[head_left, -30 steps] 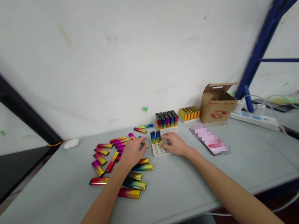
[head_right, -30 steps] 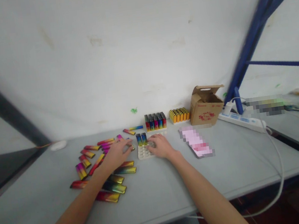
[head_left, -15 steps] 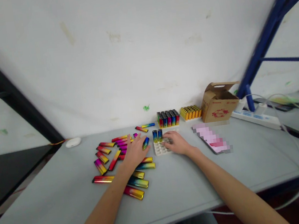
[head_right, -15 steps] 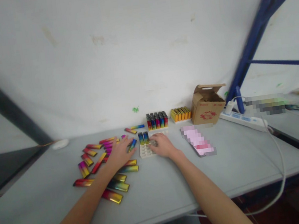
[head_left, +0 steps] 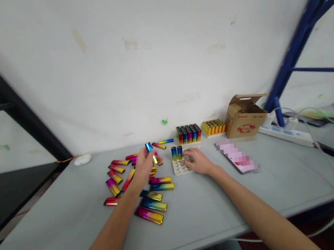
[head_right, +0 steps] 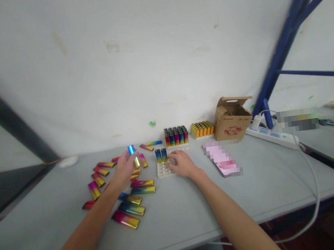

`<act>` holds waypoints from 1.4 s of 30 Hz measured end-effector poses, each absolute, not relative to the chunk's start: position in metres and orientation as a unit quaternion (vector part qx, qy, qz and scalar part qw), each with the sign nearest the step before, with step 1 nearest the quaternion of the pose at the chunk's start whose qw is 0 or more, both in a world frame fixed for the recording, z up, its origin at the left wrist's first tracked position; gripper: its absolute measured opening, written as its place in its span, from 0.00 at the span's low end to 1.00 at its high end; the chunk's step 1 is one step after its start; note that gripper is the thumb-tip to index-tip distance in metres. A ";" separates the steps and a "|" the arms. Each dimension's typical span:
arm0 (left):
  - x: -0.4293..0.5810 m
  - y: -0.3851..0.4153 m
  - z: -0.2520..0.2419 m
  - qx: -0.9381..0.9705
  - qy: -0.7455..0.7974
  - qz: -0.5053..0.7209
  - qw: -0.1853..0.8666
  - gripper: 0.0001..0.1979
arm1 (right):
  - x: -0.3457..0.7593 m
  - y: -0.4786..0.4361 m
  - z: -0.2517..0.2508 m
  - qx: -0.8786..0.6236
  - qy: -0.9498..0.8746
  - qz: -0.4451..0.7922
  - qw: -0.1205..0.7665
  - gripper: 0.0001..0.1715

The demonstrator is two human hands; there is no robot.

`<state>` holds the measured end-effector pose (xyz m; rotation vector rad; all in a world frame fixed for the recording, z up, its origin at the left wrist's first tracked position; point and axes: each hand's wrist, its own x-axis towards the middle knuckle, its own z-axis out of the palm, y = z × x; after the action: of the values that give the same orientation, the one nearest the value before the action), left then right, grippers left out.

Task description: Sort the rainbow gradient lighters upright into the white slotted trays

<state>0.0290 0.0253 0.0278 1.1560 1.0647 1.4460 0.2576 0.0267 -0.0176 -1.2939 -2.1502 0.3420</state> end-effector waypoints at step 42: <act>0.032 0.003 0.044 0.335 0.291 0.446 0.777 0.22 | 0.267 0.038 -0.027 -0.549 -0.731 0.115 0.388 0.29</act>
<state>0.0321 0.0025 0.0440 0.7252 0.6290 0.9650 0.2670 0.0381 -0.0272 -1.3976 -1.8593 0.2919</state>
